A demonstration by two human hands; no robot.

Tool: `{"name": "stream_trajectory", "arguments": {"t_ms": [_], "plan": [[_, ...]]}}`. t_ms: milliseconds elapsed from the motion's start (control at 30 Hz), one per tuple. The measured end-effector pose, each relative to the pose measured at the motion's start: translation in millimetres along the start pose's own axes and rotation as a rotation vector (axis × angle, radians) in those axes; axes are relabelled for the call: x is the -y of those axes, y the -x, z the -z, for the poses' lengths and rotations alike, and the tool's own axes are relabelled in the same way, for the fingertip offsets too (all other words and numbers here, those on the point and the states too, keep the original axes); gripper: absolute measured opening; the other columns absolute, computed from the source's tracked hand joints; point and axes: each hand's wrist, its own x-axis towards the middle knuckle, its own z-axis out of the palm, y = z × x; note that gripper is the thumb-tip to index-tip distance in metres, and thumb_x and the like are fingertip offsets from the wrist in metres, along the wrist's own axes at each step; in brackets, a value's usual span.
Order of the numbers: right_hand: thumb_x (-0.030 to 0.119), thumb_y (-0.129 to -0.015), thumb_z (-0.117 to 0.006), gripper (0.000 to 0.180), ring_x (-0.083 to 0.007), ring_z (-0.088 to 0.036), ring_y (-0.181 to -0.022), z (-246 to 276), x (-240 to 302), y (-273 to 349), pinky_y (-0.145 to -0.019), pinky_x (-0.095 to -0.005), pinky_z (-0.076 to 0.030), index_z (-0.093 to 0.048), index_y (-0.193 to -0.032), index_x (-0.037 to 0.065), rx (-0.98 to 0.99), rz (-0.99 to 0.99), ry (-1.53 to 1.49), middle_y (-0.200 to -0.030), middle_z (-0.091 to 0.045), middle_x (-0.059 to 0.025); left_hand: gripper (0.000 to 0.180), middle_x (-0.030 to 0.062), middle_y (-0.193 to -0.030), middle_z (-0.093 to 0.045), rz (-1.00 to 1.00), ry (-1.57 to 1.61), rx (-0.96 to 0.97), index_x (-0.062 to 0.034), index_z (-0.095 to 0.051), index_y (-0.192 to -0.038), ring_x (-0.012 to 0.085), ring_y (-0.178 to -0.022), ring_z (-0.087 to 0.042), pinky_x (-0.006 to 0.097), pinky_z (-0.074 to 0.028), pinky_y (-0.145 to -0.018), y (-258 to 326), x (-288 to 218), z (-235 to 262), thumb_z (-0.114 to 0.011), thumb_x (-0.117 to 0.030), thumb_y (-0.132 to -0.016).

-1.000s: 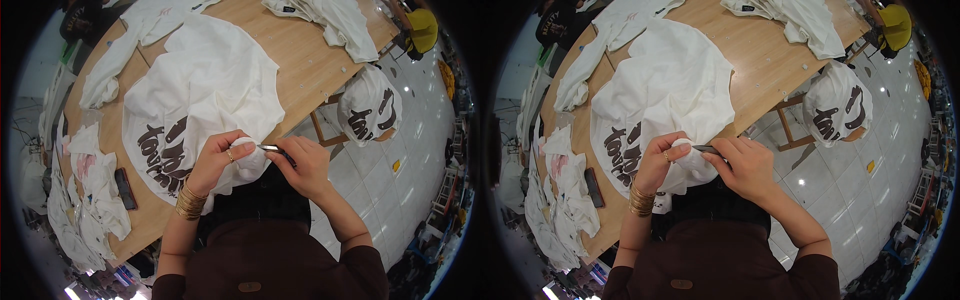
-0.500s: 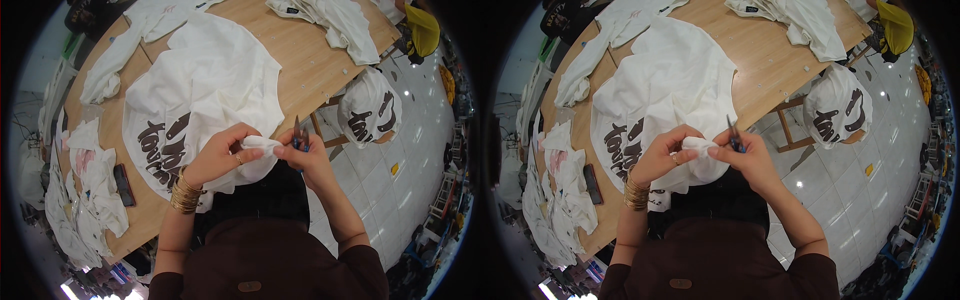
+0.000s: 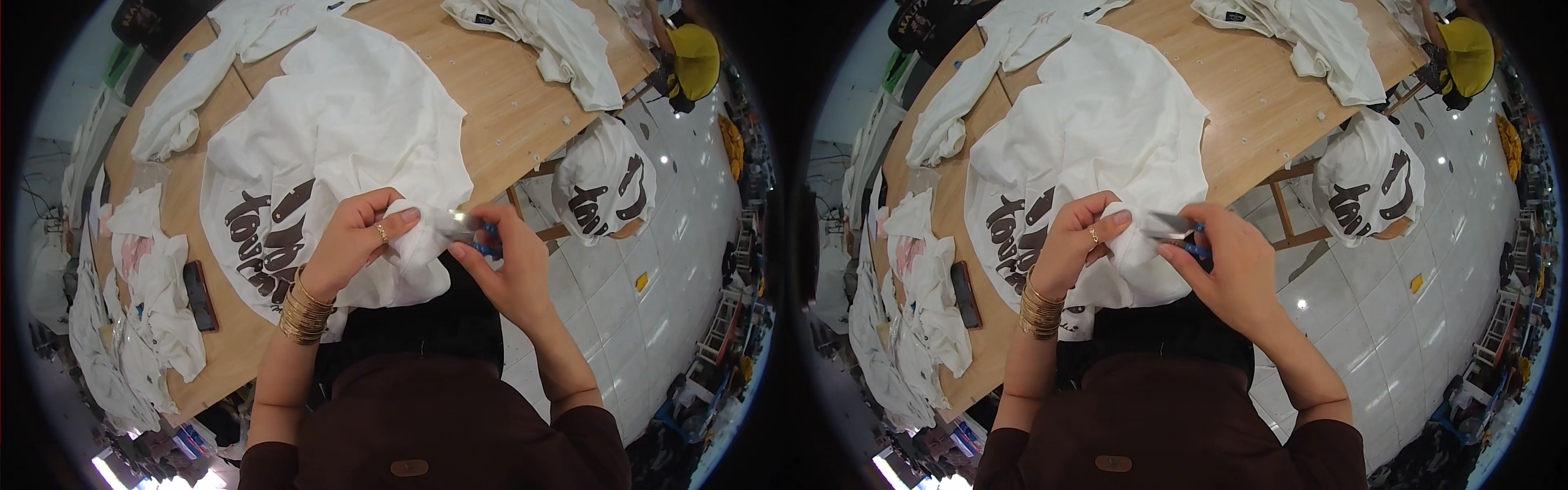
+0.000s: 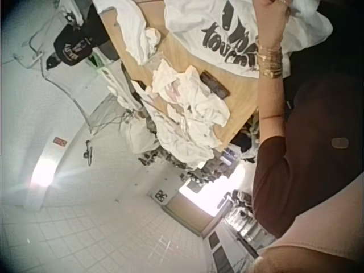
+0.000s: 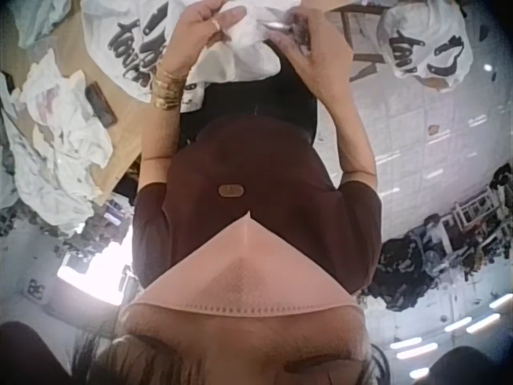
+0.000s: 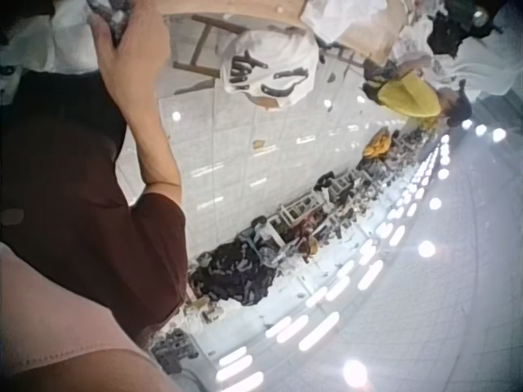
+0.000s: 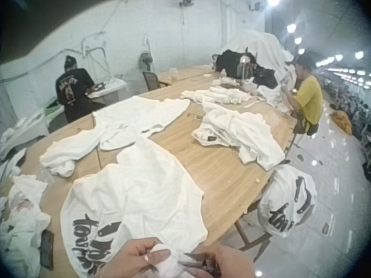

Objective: The person trims loose threads from a shirt using thread snips, spreads the shirt out on the table, touches a smartphone, and cuts remaining threads with the snips.

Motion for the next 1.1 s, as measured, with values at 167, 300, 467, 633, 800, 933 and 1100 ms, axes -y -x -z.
{"name": "stream_trajectory", "arguments": {"t_ms": [167, 300, 467, 633, 800, 933, 1100], "plan": [[0.028, -0.076, -0.068, 0.024, -0.0153, -0.050, -0.061, 6.8, -0.8, 5.1, -0.058, -0.0293, -0.032, -0.057, -0.089, 0.011, 0.160, 0.354, 0.317, -0.070, -0.052, 0.0014, 0.016, -0.0071, -0.062, -0.050, 0.009, 0.094, -0.020, -0.0028, -0.060, -0.086, -0.0023, -0.047, -0.034, 0.015, -0.025, -0.040, -1.8, 2.9, -0.4, -0.058, -0.019, -0.088], [0.028, -0.076, -0.067, 0.023, -0.0149, -0.048, -0.061, 5.3, -2.5, 5.5, -0.057, -0.0292, -0.031, -0.057, -0.088, 0.011, 0.136, 0.392, 0.356, -0.069, -0.051, 0.0019, 0.016, -0.0062, -0.062, -0.052, -0.002, 0.101, -0.027, -0.0027, -0.060, -0.086, -0.0018, -0.046, -0.034, 0.015, -0.026, -0.040, -2.0, 3.1, -1.7, -0.058, -0.018, -0.088], [0.024, -0.071, -0.071, 0.023, -0.0160, -0.047, -0.058, 6.3, 0.0, 4.4, -0.057, -0.0294, -0.030, -0.059, -0.085, 0.011, 0.127, 0.395, 0.353, -0.065, -0.052, 0.0019, 0.016, -0.0058, -0.061, -0.052, -0.017, 0.095, -0.034, -0.0026, -0.059, -0.085, -0.0016, -0.045, -0.034, 0.016, -0.026, -0.040, -2.7, 5.9, -0.9, -0.057, -0.018, -0.088], [0.026, -0.073, -0.070, 0.021, -0.0145, -0.047, -0.059, 7.3, -1.6, 3.4, -0.057, -0.0289, -0.030, -0.059, -0.085, 0.012, 0.121, 0.419, 0.373, -0.066, -0.050, 0.0030, 0.016, -0.0060, -0.061, -0.051, -0.022, 0.066, -0.035, -0.0029, -0.059, -0.084, -0.0015, -0.045, -0.034, 0.016, -0.026, -0.040, -3.8, 7.3, -2.4, -0.058, -0.018, -0.088], [0.026, -0.074, -0.068, 0.019, -0.0127, -0.048, -0.061, 10.1, 1.9, 1.9, -0.058, -0.0284, -0.031, -0.058, -0.084, 0.014, 0.135, 0.428, 0.421, -0.068, -0.050, 0.0041, 0.016, -0.0066, -0.060, -0.050, -0.029, 0.054, -0.046, -0.0030, -0.059, -0.085, -0.0013, -0.044, -0.034, 0.016, -0.026, -0.040, -3.1, 6.9, -2.9, -0.058, -0.018, -0.088], [0.026, -0.074, -0.068, 0.018, -0.0123, -0.048, -0.061, 11.8, 4.0, 1.3, -0.058, -0.0283, -0.031, -0.058, -0.084, 0.015, 0.145, 0.426, 0.425, -0.068, -0.050, 0.0044, 0.015, -0.0070, -0.059, -0.049, -0.040, 0.030, -0.050, -0.0029, -0.059, -0.085, -0.0013, -0.044, -0.034, 0.016, -0.026, -0.040, -3.2, 8.0, -2.2, -0.059, -0.018, -0.088], [0.026, -0.074, -0.068, 0.017, -0.0122, -0.048, -0.061, 12.2, 4.2, 1.2, -0.058, -0.0282, -0.031, -0.058, -0.084, 0.015, 0.150, 0.418, 0.423, -0.068, -0.050, 0.0043, 0.016, -0.0072, -0.059, -0.048, -0.049, 0.023, -0.058, -0.0030, -0.059, -0.084, -0.0014, -0.044, -0.033, 0.016, -0.026, -0.040, -2.8, 7.6, -3.1, -0.059, -0.018, -0.087]]}}
